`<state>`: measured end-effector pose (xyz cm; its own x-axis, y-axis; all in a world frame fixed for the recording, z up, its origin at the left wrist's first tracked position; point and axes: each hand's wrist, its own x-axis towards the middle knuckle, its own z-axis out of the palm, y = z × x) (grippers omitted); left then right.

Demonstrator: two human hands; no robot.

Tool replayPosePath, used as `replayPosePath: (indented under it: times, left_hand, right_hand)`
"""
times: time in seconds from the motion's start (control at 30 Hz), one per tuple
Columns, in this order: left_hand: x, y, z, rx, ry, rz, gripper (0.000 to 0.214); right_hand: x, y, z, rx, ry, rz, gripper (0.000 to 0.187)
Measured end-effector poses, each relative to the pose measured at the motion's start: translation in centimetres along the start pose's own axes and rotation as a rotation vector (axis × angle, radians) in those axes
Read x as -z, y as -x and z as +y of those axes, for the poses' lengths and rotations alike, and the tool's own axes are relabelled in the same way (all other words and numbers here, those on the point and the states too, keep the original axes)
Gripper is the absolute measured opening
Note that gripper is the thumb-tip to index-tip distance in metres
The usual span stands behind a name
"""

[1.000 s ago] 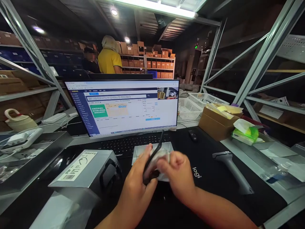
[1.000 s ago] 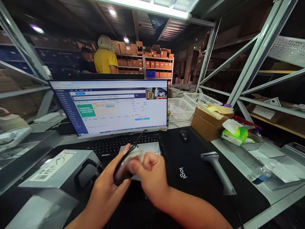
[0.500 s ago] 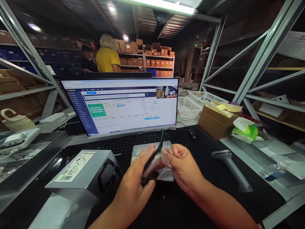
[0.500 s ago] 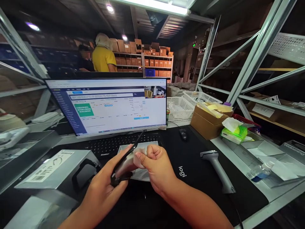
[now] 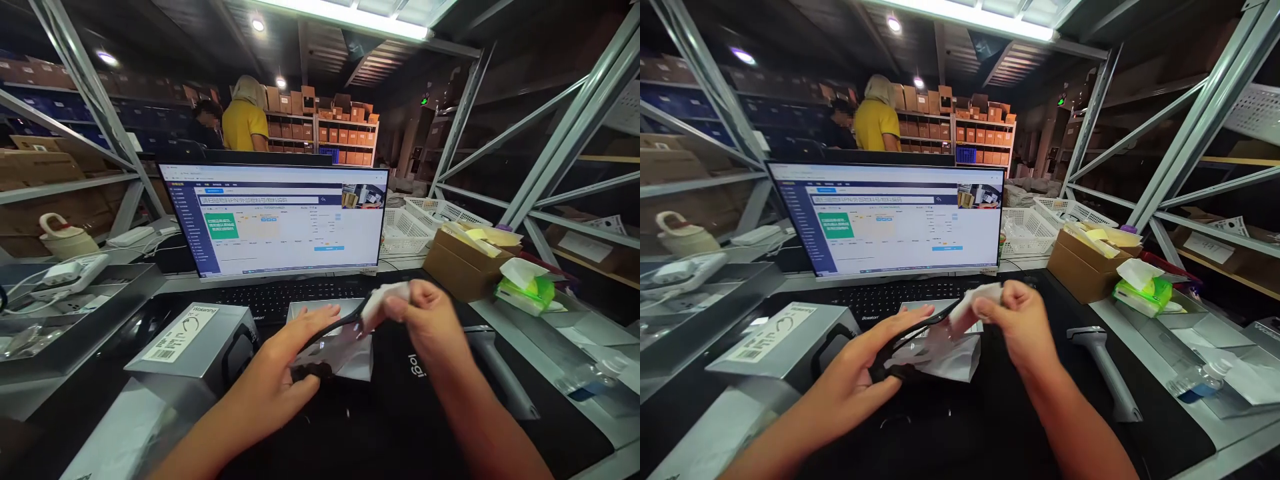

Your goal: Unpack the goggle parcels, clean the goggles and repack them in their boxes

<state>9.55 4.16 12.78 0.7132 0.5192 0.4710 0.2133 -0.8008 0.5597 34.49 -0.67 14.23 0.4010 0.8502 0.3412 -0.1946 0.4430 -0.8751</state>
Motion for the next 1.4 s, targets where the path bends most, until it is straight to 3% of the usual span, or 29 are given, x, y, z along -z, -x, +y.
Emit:
replayPosePath:
  times: [0.13,0.27,0.47,0.57,0.63,0.67,0.8,1.0,1.1,1.3,1.4]
  left_hand:
    - [0.8,-0.1,0.1,0.031,-0.026,-0.091,0.086]
    - [0.7,-0.3,0.5,-0.047,-0.07,-0.137,0.086]
    - [0.7,-0.5,0.8,-0.107,-0.189,-0.154,0.087]
    - [0.7,-0.6,0.4,-0.129,-0.195,-0.114,0.077]
    - [0.6,-0.5,0.0,-0.132,-0.186,-0.02,0.064]
    - [0.5,-0.5,-0.2,-0.141,-0.187,0.042,0.058]
    - [0.1,-0.3,-0.3,-0.226,-0.257,0.242,0.043]
    - [0.4,-0.4,0.4,-0.311,-0.364,0.307,0.038]
    - [0.3,-0.5,0.6,-0.391,-0.478,0.342,0.032]
    - [-1.9,-0.8,0.6,-0.491,-0.535,0.296,0.028]
    - [-1.7,-0.7,0.2,-0.452,-0.461,0.318,0.022]
  right_hand:
    - [1.6,0.2,-1.2,0.359,0.196,0.214,0.056]
    - [0.4,2.1,-1.3,0.481,0.408,0.118,0.054]
    - [-0.8,2.4,-1.4,0.422,0.488,-0.038,0.057]
    - [-0.5,2.1,-1.6,0.285,0.597,-0.364,0.058]
    - [-0.3,2.1,-1.7,0.099,0.611,-0.592,0.057]
    - [-0.3,2.1,-1.7,0.007,0.587,-0.643,0.057]
    - [-0.1,2.0,-1.7,-0.188,0.408,-0.569,0.058]
    - [-0.2,1.4,-1.5,-0.284,0.299,-0.506,0.061]
    - [-0.9,1.9,-1.1,-0.185,0.403,-0.413,0.061]
    - [-4.1,4.2,0.8,0.243,0.727,-0.367,0.059]
    - [-4.2,3.9,0.8,0.246,0.727,-0.368,0.059]
